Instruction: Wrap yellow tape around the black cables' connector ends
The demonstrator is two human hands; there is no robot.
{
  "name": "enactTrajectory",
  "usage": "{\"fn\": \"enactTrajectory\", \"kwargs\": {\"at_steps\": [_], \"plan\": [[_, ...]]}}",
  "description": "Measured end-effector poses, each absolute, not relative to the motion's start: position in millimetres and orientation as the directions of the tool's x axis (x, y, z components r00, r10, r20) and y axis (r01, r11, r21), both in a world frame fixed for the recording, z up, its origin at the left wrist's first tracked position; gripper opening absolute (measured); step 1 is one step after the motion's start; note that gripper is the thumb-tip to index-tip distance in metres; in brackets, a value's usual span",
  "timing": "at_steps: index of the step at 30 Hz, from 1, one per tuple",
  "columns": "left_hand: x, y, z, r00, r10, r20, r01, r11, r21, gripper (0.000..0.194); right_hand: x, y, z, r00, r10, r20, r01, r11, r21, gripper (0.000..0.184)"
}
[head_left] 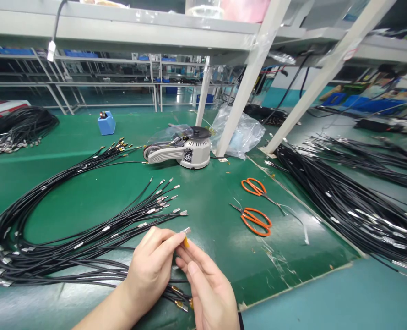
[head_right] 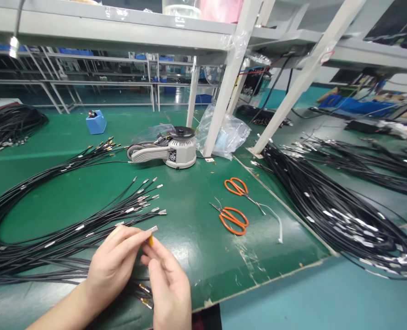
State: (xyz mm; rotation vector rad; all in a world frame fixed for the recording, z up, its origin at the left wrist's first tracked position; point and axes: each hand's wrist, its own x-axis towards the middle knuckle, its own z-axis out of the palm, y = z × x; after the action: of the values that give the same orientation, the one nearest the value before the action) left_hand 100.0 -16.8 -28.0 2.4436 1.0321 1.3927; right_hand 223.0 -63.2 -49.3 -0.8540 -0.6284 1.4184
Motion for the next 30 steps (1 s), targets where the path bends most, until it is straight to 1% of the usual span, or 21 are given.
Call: {"fn": "enactTrajectory", "kwargs": {"at_steps": [5,8,10,12,15,18,20,23,25,27,30], "plan": [[102,-16,-30,0.309,0.648,0.696,0.522,-0.727,0.446,0.03,222,-64,-53,0.075,0.99,-0.119,-0.593,-0.051,-0.803,0.032],[102,-15,-30,0.26,0.684,0.682,0.549,-0.685,0.478,0.022,224,-65,-53,0.058,0.983,-0.175,-0.624,-0.101,-0.775,0.039],[102,-15,-30,0.234,0.698,0.677,0.568,-0.663,0.487,0.018,227,-64,-49,0.081,0.973,-0.218,-0.615,-0.123,-0.779,0.043],[102,-16,-30,0.235,0.702,0.673,0.583,-0.656,0.48,0.018,230,-62,-43,0.139,0.962,-0.233,-0.559,-0.118,-0.821,0.04],[103,-17,-31,0.254,0.696,0.671,0.592,-0.661,0.461,0.02,232,-55,-31,0.196,0.955,-0.22,-0.45,-0.112,-0.886,0.033],[103,-18,-34,0.266,0.693,0.67,0.589,-0.667,0.456,0.02,229,-48,-23,0.178,0.96,-0.218,-0.4,-0.132,-0.907,0.032],[102,-18,-34,0.266,0.707,0.655,0.583,-0.66,0.475,0.02,227,-46,-23,0.176,0.962,-0.21,-0.366,-0.134,-0.921,0.03],[102,-19,-32,0.249,0.746,0.618,0.566,-0.63,0.532,0.018,225,-45,-27,0.202,0.964,-0.172,-0.294,-0.107,-0.95,0.027],[103,-20,-27,0.238,0.788,0.567,0.544,-0.592,0.595,0.016,224,-46,-32,0.218,0.967,-0.129,-0.263,-0.069,-0.962,0.026],[104,-21,-21,0.228,0.847,0.48,0.518,-0.523,0.677,0.015,225,-46,-35,0.227,0.971,-0.077,-0.238,-0.022,-0.971,0.024],[104,-21,-13,0.191,0.932,0.308,0.485,-0.362,0.796,0.017,226,-45,-35,0.223,0.974,-0.026,-0.183,0.015,-0.983,0.02]]}}
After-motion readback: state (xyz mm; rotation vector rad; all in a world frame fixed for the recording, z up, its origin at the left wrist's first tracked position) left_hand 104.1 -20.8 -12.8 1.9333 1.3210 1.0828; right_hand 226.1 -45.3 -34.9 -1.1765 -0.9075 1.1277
